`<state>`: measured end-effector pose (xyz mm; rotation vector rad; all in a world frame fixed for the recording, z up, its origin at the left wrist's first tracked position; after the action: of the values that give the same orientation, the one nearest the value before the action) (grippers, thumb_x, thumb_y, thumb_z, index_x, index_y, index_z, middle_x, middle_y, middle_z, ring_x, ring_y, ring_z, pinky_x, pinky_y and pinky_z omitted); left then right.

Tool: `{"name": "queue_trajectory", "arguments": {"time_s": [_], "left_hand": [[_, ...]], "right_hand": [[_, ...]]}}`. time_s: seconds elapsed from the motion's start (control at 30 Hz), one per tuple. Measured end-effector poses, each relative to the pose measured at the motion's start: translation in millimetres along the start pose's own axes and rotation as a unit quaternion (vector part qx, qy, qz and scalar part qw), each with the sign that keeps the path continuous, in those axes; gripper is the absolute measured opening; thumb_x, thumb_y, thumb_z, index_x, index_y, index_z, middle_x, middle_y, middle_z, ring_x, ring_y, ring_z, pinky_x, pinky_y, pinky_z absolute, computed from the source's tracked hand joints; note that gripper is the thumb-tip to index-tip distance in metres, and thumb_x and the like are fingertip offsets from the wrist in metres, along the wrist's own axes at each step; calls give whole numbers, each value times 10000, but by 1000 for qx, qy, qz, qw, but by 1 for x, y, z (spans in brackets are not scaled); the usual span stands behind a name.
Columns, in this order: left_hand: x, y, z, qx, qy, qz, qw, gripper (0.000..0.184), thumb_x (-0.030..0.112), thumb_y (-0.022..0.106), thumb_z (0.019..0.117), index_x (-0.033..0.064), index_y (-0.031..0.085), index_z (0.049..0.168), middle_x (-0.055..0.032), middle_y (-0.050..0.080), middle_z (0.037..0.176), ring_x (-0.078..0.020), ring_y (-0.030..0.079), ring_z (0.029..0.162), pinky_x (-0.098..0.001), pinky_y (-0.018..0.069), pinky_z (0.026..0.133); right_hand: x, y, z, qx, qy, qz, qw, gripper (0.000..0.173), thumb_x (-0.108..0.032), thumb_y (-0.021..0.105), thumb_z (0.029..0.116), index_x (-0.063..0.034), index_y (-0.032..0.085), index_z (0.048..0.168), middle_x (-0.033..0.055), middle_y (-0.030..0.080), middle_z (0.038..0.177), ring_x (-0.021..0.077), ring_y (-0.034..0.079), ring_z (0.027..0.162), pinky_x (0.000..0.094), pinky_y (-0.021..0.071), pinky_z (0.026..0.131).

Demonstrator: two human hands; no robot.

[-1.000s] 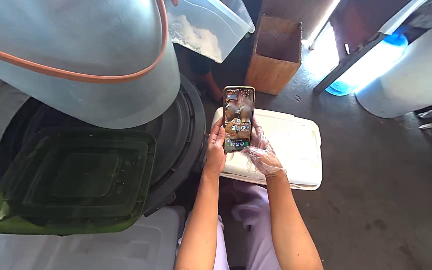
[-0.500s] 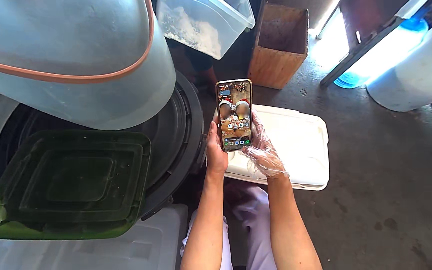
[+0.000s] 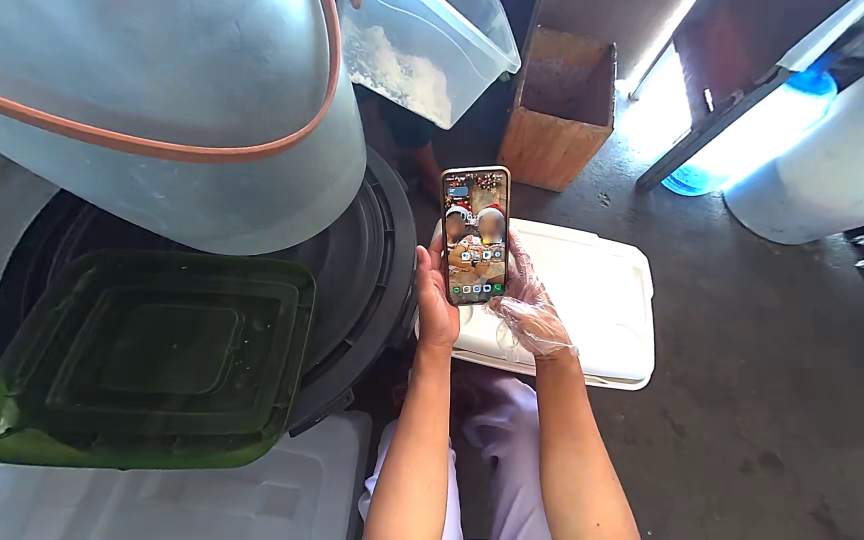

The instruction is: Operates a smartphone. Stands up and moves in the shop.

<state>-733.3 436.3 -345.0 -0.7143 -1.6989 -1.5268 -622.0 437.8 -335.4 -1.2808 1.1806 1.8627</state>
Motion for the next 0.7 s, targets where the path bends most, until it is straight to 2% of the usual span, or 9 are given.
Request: {"name": "queue_trajectory", "arguments": {"time_s": [0.13,0.2,0.27,0.53,0.7], "left_hand": [[2,0,-1,-3,3,1,1000,714,623,45,1048,242,420,1521,41,566,1433,-69,589,1237,-315,512,1017],[2,-1,-2,-1,-2,2,1000,711,629,52,1047,250,417,1525,38,556,1444,-74,584,1241,-318,510,1013],[1,-1,-2,-1,-4,1,1000,710,633,64,1049,246,412,1533,32,549,1455,-79,579,1249,-319,504,1020],[3,3,-2,-13,8,-8,1000,698,630,80,1051,246,426,1520,40,581,1413,-63,604,1208,-295,519,993],[2,5,-2,-16,4,-8,1000,699,647,95,1044,252,419,1522,41,592,1400,-67,615,1193,-297,528,982]], "right_hand": [[-1,3,0,-7,-11,-7,1000,1035,71,619,802,-200,75,1640,-5,447,1546,87,568,1278,281,528,1013],[0,2,-1,13,-8,-41,999,1029,55,632,820,-212,74,1643,-1,466,1531,78,584,1255,272,536,1002],[0,2,0,34,-17,-81,996,1025,55,633,833,-192,61,1647,15,442,1550,68,574,1261,260,531,1003],[-1,-2,0,78,-23,-101,992,990,83,629,842,-185,114,1644,38,480,1512,66,612,1187,240,556,933],[-2,-5,-2,100,-21,-115,988,956,89,610,844,-179,149,1638,47,476,1515,71,602,1202,246,549,940]]}}
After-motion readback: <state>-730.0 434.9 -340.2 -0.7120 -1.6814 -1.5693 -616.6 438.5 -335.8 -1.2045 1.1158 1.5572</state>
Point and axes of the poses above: each hand's wrist, its own z-axis towards the middle knuckle, its own y-axis out of the palm, x = y × z, the point moved 10 cm from there along z, towards the middle knuckle
